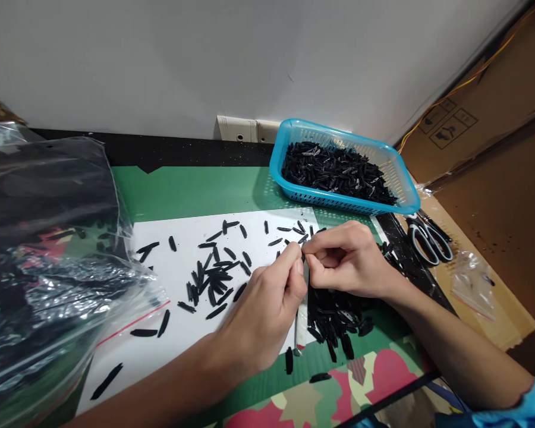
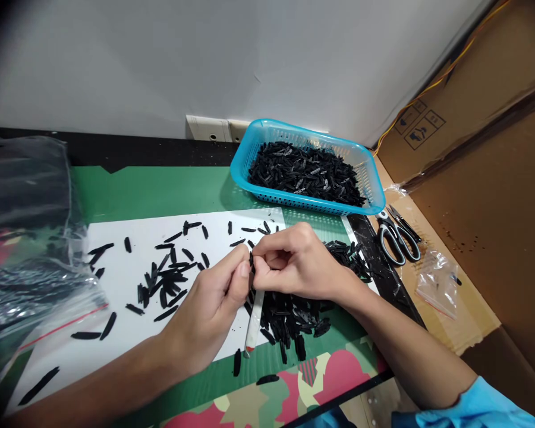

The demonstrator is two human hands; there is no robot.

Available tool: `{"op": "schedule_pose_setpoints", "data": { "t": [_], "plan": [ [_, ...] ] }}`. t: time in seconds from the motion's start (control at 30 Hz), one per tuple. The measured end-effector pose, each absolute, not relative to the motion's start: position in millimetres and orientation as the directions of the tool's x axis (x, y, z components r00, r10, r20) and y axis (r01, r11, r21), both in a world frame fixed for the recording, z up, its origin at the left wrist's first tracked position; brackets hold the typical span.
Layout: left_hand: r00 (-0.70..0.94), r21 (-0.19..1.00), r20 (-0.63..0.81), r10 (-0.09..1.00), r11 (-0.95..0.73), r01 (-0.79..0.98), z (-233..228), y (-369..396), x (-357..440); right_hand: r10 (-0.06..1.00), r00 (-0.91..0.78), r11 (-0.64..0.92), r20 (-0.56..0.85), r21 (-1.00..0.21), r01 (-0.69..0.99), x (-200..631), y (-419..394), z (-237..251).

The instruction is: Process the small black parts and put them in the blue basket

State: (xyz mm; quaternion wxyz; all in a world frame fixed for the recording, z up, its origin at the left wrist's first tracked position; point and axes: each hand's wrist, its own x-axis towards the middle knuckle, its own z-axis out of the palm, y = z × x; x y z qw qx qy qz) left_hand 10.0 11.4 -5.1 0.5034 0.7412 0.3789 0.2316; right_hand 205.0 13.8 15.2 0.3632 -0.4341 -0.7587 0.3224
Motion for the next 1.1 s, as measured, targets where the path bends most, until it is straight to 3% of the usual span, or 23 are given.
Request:
{"op": "schedule_pose_setpoints", "data": {
  "t": [0.47, 0.77, 1.1],
  "plan": [
    [0.572, 0.973, -0.041, 0.819, -0.099, 0.211, -9.0, 11.1, 9.4, 0.942, -0.334, 0.135, 0.029, -0.944, 0.3, 208.2, 17.2, 14.8],
    [0.571, 0.995, -0.092, 0.816, 0.104, 0.012, -11.1, 9.2, 9.4, 0.952, -0.304, 0.122, 0.044, -0.962, 0.242, 206.2, 17.4, 19.6],
    [0.552, 0.987, -0.101, 0.828, 0.154, -0.05, -11.2, 8.6, 8.6, 0.948, -0.311, 0.1, 0.068, -0.991, 0.089, 208.0, 15.9, 15.4]
  ]
}}
